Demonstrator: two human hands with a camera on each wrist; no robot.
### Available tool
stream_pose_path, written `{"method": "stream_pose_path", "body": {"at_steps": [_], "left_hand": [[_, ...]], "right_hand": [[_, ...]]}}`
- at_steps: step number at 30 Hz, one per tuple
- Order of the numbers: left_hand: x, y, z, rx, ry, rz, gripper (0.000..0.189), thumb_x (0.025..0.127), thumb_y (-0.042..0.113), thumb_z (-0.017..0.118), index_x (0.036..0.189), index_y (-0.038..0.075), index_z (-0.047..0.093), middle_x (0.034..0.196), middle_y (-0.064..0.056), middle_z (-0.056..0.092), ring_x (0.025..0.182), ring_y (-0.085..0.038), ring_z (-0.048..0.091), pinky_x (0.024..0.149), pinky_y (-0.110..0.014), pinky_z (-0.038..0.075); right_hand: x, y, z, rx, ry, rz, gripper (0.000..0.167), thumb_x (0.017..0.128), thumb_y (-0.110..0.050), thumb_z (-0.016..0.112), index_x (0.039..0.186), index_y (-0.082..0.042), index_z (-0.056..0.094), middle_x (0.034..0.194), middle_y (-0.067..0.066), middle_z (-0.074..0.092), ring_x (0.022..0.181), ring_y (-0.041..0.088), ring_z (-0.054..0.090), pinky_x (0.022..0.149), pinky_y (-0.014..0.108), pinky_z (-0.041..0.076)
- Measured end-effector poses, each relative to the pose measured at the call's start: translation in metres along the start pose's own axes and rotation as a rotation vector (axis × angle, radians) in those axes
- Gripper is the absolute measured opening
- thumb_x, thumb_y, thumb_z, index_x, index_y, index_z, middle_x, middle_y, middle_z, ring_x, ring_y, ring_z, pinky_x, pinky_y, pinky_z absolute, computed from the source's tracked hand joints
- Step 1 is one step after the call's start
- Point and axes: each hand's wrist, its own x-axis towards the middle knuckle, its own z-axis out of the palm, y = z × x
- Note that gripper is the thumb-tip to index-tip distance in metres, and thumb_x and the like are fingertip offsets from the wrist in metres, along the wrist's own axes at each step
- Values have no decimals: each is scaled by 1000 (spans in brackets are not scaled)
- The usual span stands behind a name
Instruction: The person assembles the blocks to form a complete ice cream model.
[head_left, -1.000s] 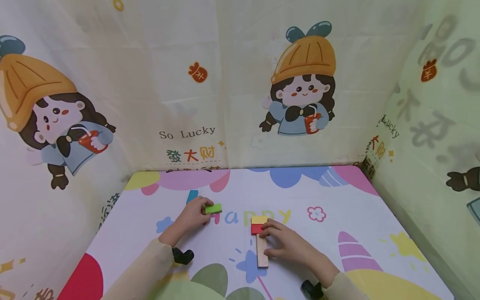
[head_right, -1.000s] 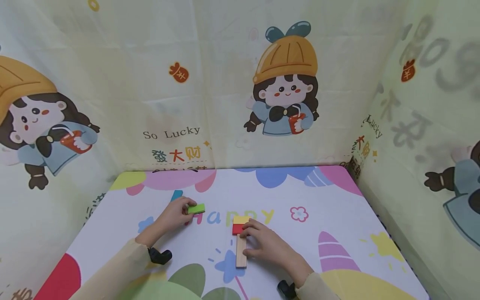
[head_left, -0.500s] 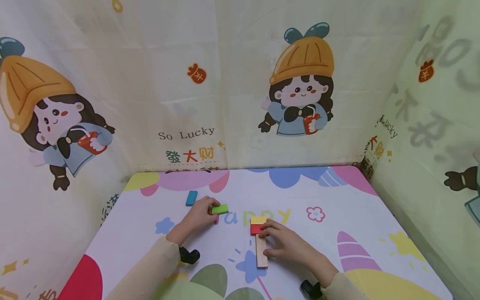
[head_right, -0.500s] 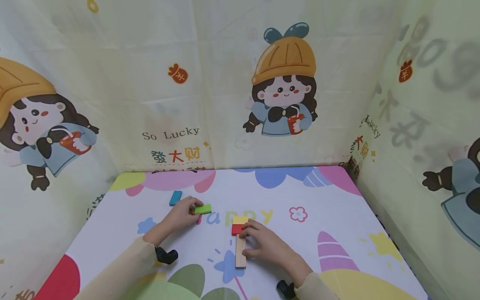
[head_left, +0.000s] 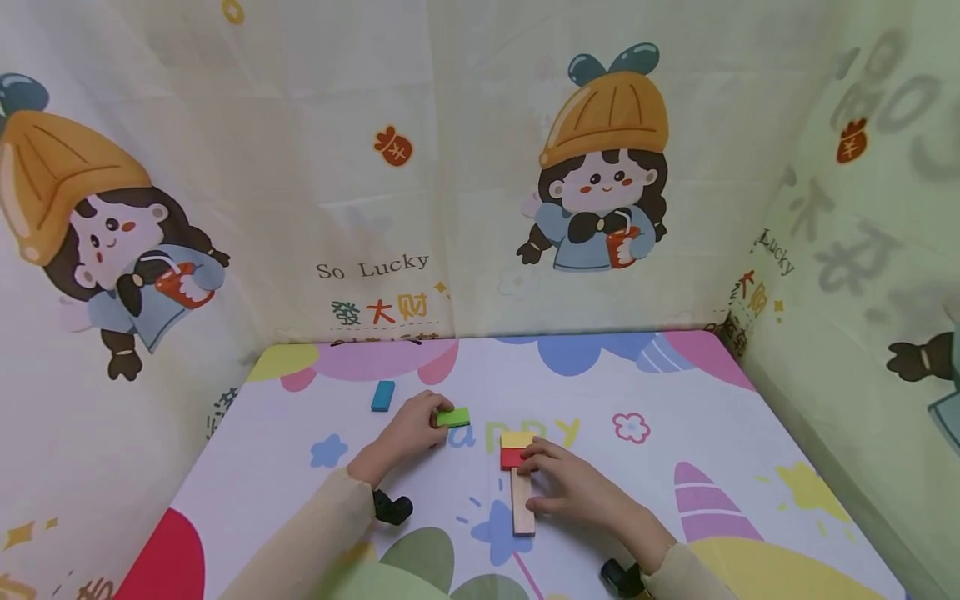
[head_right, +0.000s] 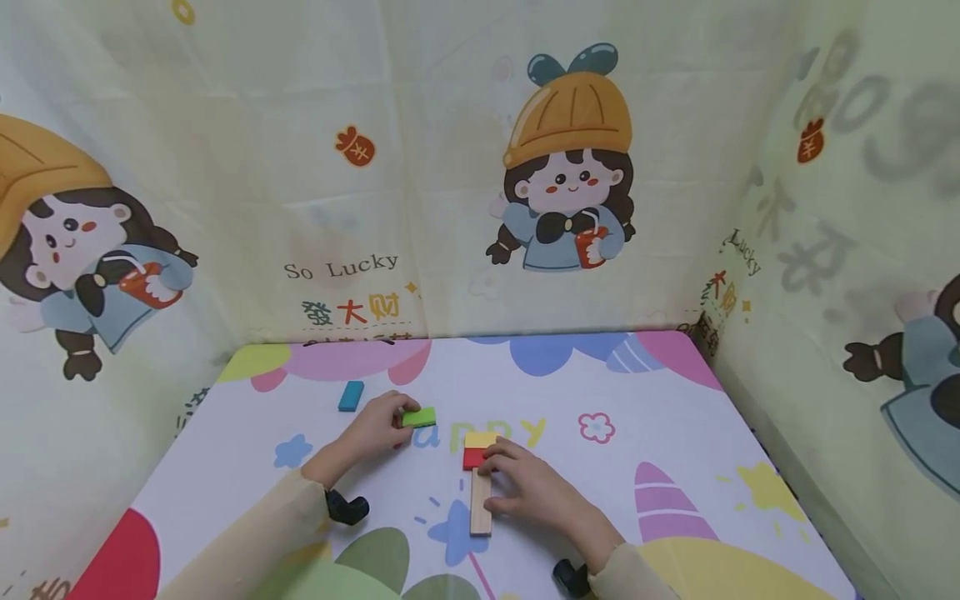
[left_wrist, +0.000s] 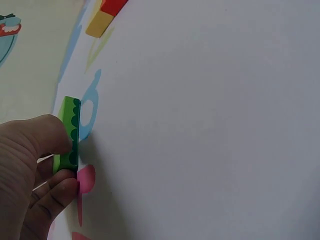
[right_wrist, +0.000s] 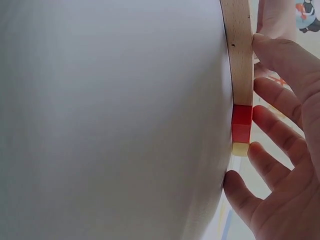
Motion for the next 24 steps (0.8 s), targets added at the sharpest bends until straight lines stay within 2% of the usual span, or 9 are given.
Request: {"method": "stream_pose_path", "body": {"at_steps": [9, 14, 18, 24], "left_hand": [[6, 9, 8, 36, 0, 35, 34, 88, 8, 76, 121, 10, 71, 100, 1, 61, 80, -14, 53, 69, -26, 48], [8, 16, 11, 25, -15, 43, 32, 89, 11, 75, 121, 11, 71, 102, 2, 61, 82, -13, 53, 71, -26, 48], [10, 18, 14, 17, -5, 43, 27, 93, 14, 71, 120, 12, 72, 101, 3, 62, 83, -12, 54, 72, -25, 49], [14, 21, 19, 41, 16, 83, 23, 95, 11, 67, 118, 11, 72, 100, 3, 62, 81, -11, 53, 71, -25, 48]], "right_hand": [[0, 1, 1, 5, -9, 9, 35, 87, -28, 84, 119, -21, 71, 139, -2, 59, 147, 32, 44, 114, 51, 43], [0, 1, 1, 10, -10, 21, 35, 87, -28, 84, 119, -22, 71, 139, -2, 59, 147, 32, 44, 114, 51, 43], [0, 1, 1, 17, -11, 27, 35, 87, -29, 84, 119, -22, 71, 140, -2, 58, 147, 32, 43, 114, 51, 43], [1, 1, 0, 24, -13, 31, 35, 87, -29, 84, 119, -23, 70, 141, -3, 57, 147, 29, 43, 116, 52, 40]]}}
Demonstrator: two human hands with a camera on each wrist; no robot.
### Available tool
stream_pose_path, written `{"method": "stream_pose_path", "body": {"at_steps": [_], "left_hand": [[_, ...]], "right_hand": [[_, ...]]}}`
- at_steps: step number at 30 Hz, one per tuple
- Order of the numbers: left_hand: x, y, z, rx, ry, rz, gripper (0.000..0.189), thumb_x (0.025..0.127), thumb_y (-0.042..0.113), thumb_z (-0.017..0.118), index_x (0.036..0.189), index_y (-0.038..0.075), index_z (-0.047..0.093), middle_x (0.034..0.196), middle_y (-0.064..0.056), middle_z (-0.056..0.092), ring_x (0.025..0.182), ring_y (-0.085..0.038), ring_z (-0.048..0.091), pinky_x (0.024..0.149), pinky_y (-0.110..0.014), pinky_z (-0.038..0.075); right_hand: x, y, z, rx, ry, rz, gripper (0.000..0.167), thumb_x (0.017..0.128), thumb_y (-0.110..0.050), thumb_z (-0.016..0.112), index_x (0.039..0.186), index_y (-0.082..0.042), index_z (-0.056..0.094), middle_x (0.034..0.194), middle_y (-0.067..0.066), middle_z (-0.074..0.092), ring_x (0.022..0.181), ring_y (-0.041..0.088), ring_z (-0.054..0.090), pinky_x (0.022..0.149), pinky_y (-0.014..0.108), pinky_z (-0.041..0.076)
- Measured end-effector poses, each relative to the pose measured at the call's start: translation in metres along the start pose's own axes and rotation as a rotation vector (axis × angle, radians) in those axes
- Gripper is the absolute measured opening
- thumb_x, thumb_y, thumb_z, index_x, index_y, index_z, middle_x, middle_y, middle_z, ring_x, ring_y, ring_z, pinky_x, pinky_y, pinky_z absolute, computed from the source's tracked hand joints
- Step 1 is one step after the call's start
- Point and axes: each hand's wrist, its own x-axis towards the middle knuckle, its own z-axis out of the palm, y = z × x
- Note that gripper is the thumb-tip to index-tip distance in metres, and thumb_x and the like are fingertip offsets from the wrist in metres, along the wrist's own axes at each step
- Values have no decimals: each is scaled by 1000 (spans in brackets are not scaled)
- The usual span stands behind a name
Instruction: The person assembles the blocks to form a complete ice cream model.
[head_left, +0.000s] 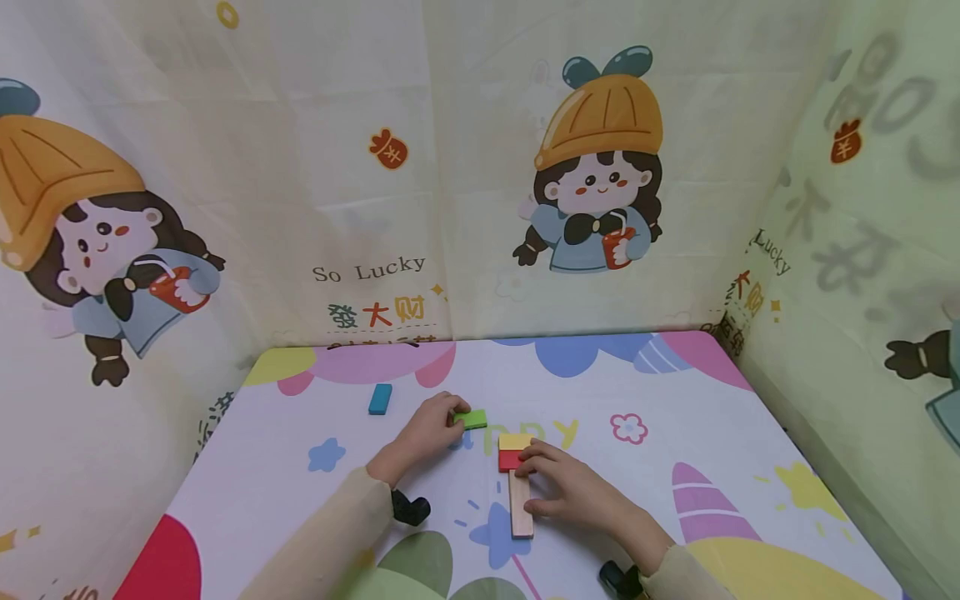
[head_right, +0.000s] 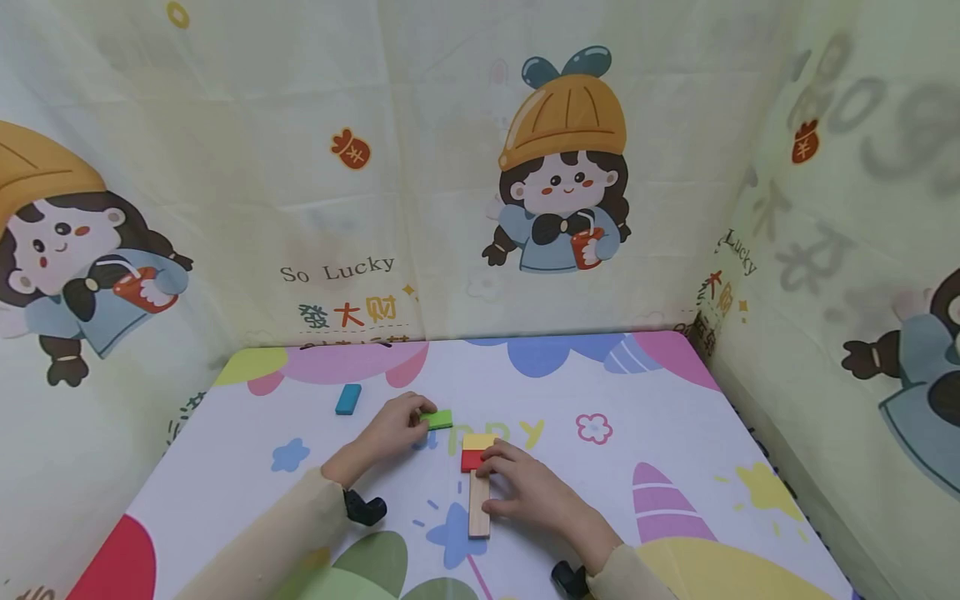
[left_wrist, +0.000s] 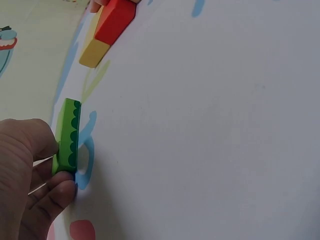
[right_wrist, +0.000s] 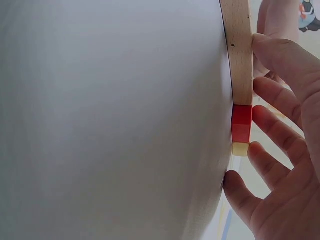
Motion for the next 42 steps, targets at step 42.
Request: {"method": "stream_pose_path", "body": {"at_steps": [42], "left_hand": [[21, 38, 33, -32, -6, 60, 22, 94, 11, 67, 116, 11, 73, 102, 0, 64, 84, -12, 54, 76, -25, 49]], "right_hand": [[-1, 2, 2, 3, 19, -29, 36, 87, -29, 84, 119, -23, 70, 140, -3, 58, 143, 28, 48, 116, 50, 41]]}}
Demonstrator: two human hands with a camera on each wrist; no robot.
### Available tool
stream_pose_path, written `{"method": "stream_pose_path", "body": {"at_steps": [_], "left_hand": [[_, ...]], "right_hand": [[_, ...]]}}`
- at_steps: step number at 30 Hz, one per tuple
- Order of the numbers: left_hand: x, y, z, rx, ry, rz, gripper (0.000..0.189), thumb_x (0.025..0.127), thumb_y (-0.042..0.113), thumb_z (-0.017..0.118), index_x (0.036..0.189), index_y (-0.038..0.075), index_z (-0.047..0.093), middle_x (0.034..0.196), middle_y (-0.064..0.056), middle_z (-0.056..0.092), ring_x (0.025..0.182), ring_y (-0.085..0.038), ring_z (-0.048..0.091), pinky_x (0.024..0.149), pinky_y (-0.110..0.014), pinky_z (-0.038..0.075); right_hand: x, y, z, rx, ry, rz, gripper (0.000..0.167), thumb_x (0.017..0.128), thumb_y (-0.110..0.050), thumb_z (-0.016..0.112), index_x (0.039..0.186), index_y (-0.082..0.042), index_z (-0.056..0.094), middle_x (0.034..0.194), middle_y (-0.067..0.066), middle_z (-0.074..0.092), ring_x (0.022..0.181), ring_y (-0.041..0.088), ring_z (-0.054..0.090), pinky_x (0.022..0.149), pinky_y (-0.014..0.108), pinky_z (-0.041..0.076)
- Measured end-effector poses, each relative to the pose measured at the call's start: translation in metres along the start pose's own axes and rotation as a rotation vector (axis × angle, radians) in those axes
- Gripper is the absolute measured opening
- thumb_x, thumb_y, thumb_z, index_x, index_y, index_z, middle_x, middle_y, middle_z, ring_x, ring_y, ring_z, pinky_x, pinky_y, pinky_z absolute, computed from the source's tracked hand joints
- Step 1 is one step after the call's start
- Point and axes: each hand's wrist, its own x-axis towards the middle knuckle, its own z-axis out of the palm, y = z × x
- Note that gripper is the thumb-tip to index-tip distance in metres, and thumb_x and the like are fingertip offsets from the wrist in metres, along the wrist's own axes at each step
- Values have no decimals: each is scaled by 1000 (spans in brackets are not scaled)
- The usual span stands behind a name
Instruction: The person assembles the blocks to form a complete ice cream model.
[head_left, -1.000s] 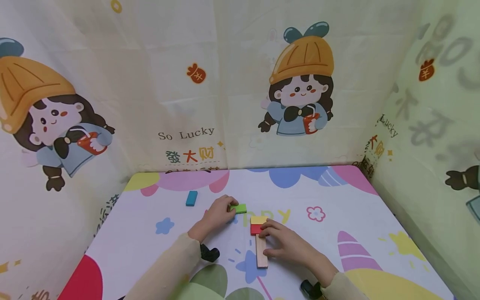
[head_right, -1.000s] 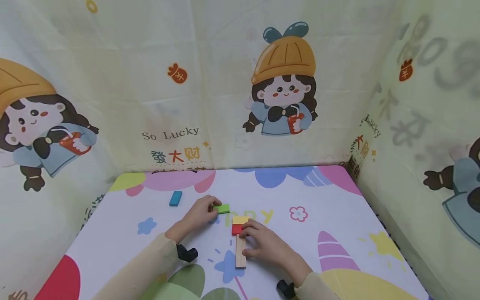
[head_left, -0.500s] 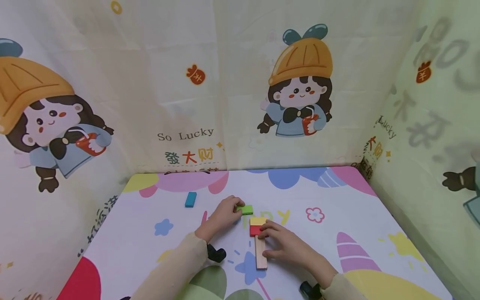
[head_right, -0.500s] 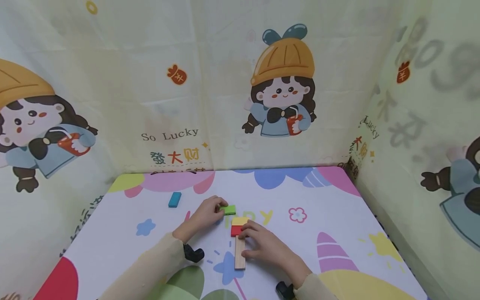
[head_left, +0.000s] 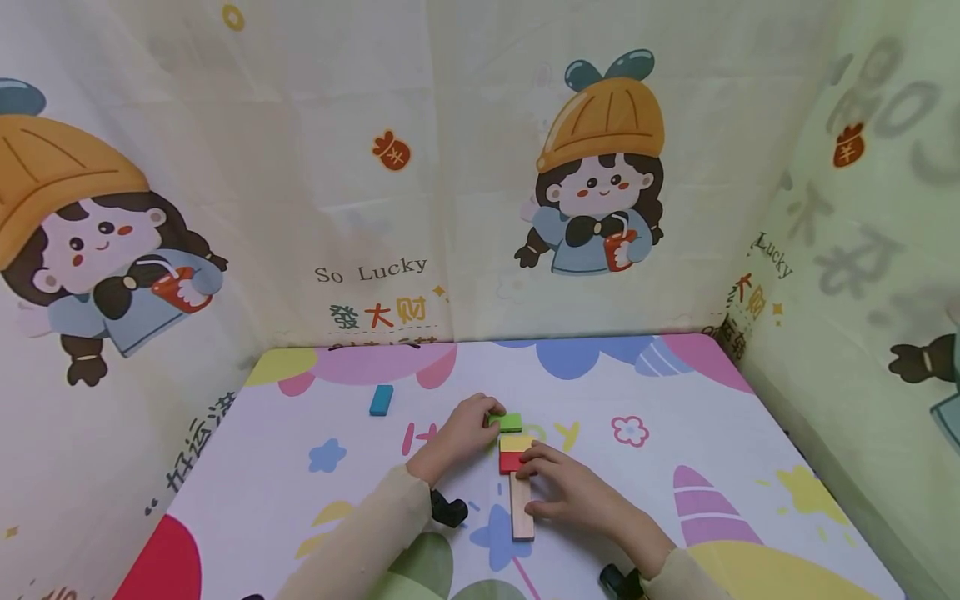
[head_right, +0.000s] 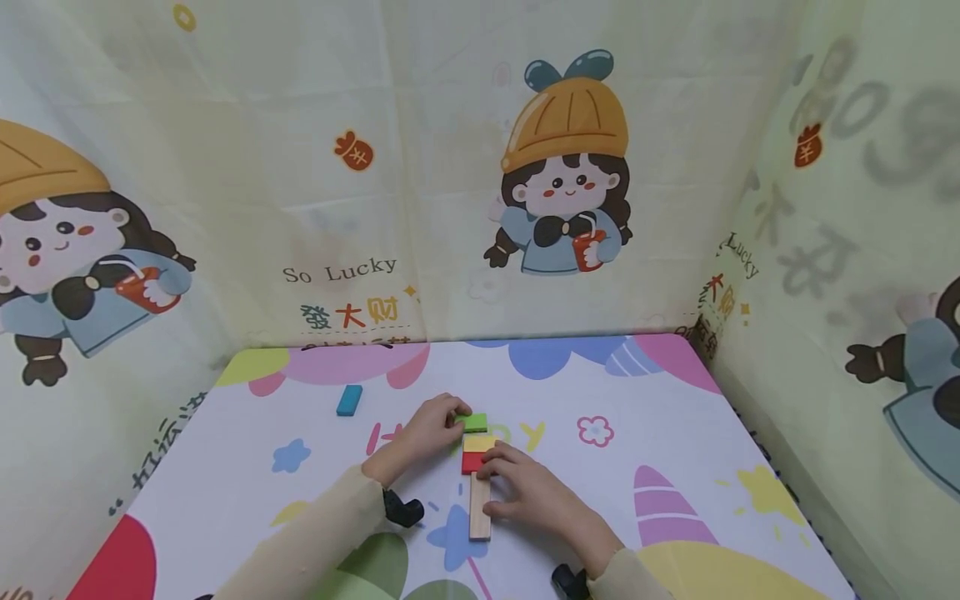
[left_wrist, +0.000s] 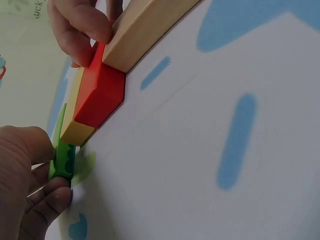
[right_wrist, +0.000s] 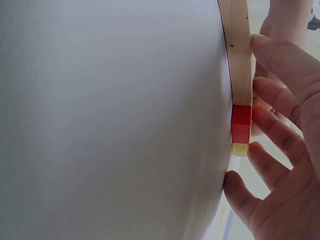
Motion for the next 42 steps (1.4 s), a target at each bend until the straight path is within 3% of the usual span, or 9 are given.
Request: {"method": "stream_pose_path", "body": {"at_steps": [20, 33, 42], "left_hand": [[-1, 19, 9, -34, -39, -16, 23, 95, 12, 67, 117, 13, 74, 102, 2, 64, 85, -12, 55, 78, -24, 51], [-5, 21, 5, -36, -38, -13, 23, 94, 12, 67, 117, 12, 74, 103, 1, 65, 86, -13, 55, 78, -24, 51], [-7, 11, 2, -39, -39, -27, 22, 97, 15, 65, 118, 12, 72, 107, 1, 66, 89, -13, 57, 83, -27, 53]], "right_hand": [[-1, 2, 2, -15, 12, -22, 36, 86, -26, 85, 120, -21, 70, 141, -1, 58, 148, 32, 43, 116, 51, 40], [0, 5, 0, 2, -23, 1, 39, 87, -30, 85, 122, -24, 70, 143, -4, 56, 136, 23, 53, 114, 45, 45], [-1, 4, 1, 12, -24, 16, 38, 87, -28, 84, 121, -24, 70, 143, -4, 56, 144, 27, 47, 115, 47, 42]]}}
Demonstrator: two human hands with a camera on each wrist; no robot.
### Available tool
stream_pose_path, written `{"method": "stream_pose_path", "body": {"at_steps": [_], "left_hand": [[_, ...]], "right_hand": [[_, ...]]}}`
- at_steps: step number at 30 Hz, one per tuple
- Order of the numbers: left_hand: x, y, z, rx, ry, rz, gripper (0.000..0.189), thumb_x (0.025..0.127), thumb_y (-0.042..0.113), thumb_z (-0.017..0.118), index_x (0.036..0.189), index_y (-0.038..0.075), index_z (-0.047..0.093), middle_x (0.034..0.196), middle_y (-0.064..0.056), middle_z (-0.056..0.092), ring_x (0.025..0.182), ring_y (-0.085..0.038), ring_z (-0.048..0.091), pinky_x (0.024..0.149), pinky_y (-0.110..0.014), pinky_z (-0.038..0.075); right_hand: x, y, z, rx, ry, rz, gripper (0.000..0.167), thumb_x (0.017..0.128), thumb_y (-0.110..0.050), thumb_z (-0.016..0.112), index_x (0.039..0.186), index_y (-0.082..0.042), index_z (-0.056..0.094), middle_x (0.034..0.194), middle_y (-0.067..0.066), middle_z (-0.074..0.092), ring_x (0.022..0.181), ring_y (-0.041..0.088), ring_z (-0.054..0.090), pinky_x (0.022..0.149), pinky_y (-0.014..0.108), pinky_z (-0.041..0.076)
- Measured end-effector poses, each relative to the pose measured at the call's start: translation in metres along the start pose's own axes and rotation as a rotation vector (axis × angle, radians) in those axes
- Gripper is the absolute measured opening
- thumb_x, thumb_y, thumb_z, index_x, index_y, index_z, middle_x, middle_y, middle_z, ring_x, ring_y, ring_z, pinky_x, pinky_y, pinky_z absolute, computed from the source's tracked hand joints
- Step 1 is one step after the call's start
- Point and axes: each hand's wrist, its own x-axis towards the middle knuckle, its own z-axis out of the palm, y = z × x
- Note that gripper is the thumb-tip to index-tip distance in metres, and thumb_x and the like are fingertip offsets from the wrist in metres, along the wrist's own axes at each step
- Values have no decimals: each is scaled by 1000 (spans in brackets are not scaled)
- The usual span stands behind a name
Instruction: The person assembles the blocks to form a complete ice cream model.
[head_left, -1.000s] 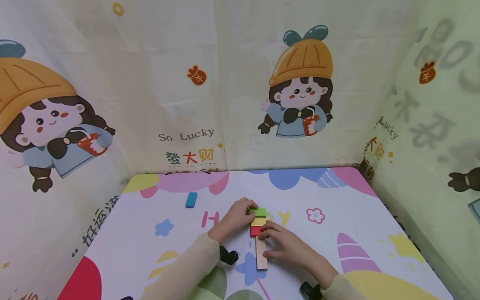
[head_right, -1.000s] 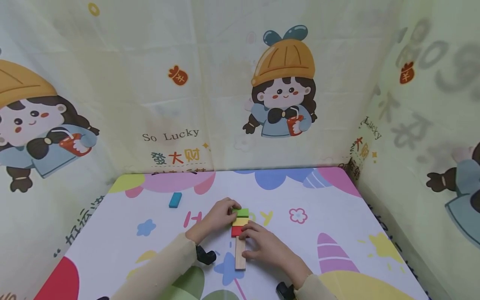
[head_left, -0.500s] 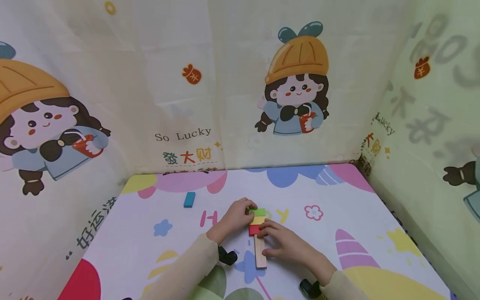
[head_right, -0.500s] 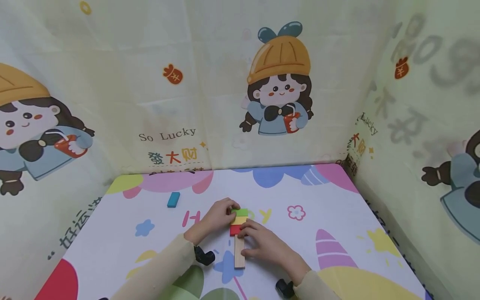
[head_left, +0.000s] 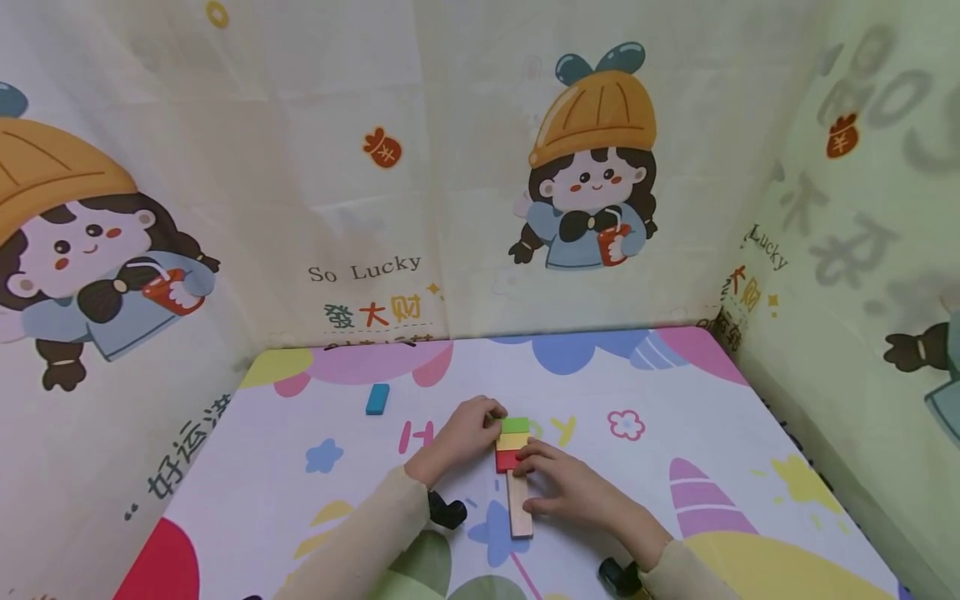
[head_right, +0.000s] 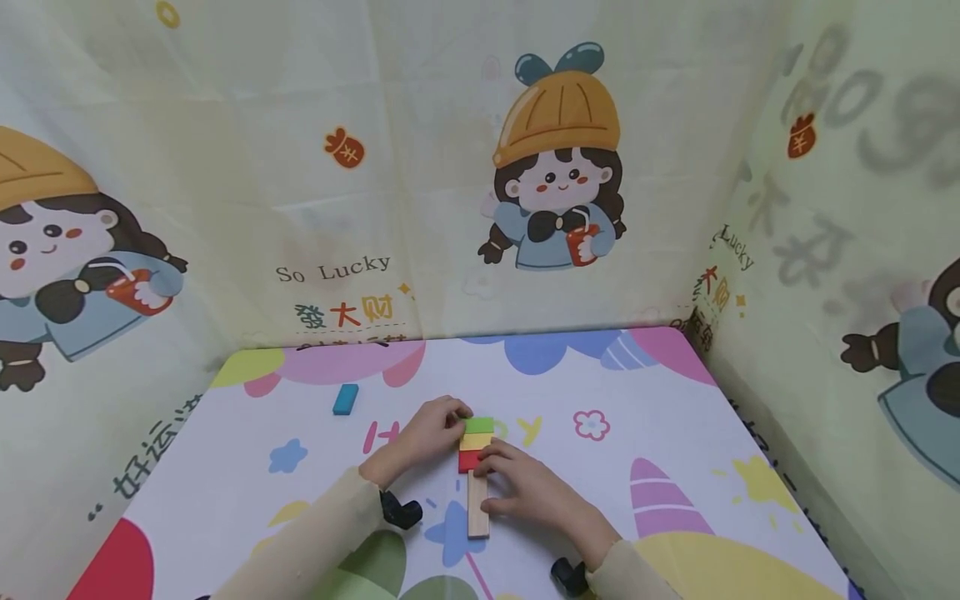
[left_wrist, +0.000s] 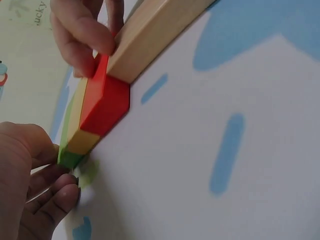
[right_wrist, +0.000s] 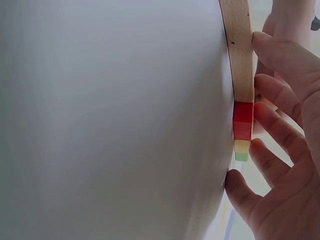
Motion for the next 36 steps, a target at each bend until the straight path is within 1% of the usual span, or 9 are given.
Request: {"method": "stream_pose_path", "body": {"at_steps": [4, 7, 13, 17, 21, 26, 31, 33, 36], "left_hand": [[-1, -9, -7, 36, 30, 11, 20, 97, 15, 67, 115, 11, 73, 101, 1, 65, 86, -12, 56, 79, -27, 52], [-1, -15, -14, 64, 46, -2, 16, 97, 15, 67, 112, 12, 74, 98, 2, 64, 84, -12, 55, 76, -27, 51], [-4, -29, -31, 94, 57, -84, 14, 99, 15, 67, 111, 11, 73, 97, 1, 62, 85, -14, 54, 76, -27, 52], [-7, -38, -42, 101, 61, -136, 13, 98, 16, 68, 110, 12, 72, 96, 1, 61, 85, -15, 55, 73, -28, 52], [-9, -48, -51, 112, 71, -179, 13, 98, 15, 68, 110, 12, 72, 97, 1, 62, 86, -16, 55, 77, -30, 54], [-10, -57, -60, 141, 99, -218, 17, 97, 14, 69, 113, 10, 70, 104, -2, 64, 89, -18, 56, 83, -34, 56], [-12, -65, -68, 163, 156, -254, 18, 98, 15, 66, 114, 7, 69, 109, -7, 64, 97, -22, 58, 89, -39, 58], [-15, -69, -73, 184, 204, -261, 18, 98, 12, 65, 114, 5, 68, 112, -10, 65, 103, -25, 58, 93, -42, 57], [-21, -77, -83, 229, 286, -252, 19, 98, 9, 63, 115, 2, 68, 115, -15, 64, 108, -31, 56, 96, -46, 55]], "right_hand": [[-1, -1, 1, 0, 3, -1, 37, 87, -27, 84, 121, -24, 70, 143, -5, 56, 146, 28, 44, 116, 47, 41], [-1, -1, 0, -3, 9, -6, 37, 87, -27, 84, 120, -23, 70, 142, -5, 57, 148, 29, 43, 116, 48, 41], [-2, -1, -1, -3, 7, -6, 36, 87, -28, 84, 120, -23, 70, 142, -4, 57, 149, 30, 41, 116, 49, 42], [-1, -2, -1, 4, -1, 9, 35, 88, -29, 83, 120, -24, 70, 142, -4, 57, 149, 31, 41, 116, 50, 41], [-1, -4, -2, 16, -10, 14, 36, 88, -29, 83, 121, -22, 70, 143, -3, 56, 150, 32, 40, 116, 51, 41], [-3, -3, -1, 2, -1, 1, 37, 88, -28, 83, 122, -21, 70, 143, -2, 57, 150, 32, 40, 116, 50, 41], [-4, -1, -1, -9, 2, 4, 37, 88, -29, 83, 122, -23, 70, 143, -4, 56, 149, 30, 41, 115, 49, 43], [-3, 0, -1, 5, -5, 6, 37, 88, -31, 83, 122, -24, 70, 143, -4, 56, 149, 30, 41, 115, 50, 43], [-2, -1, -1, 22, -16, 6, 38, 89, -33, 82, 123, -24, 70, 144, -4, 55, 149, 30, 41, 115, 51, 42]]}}
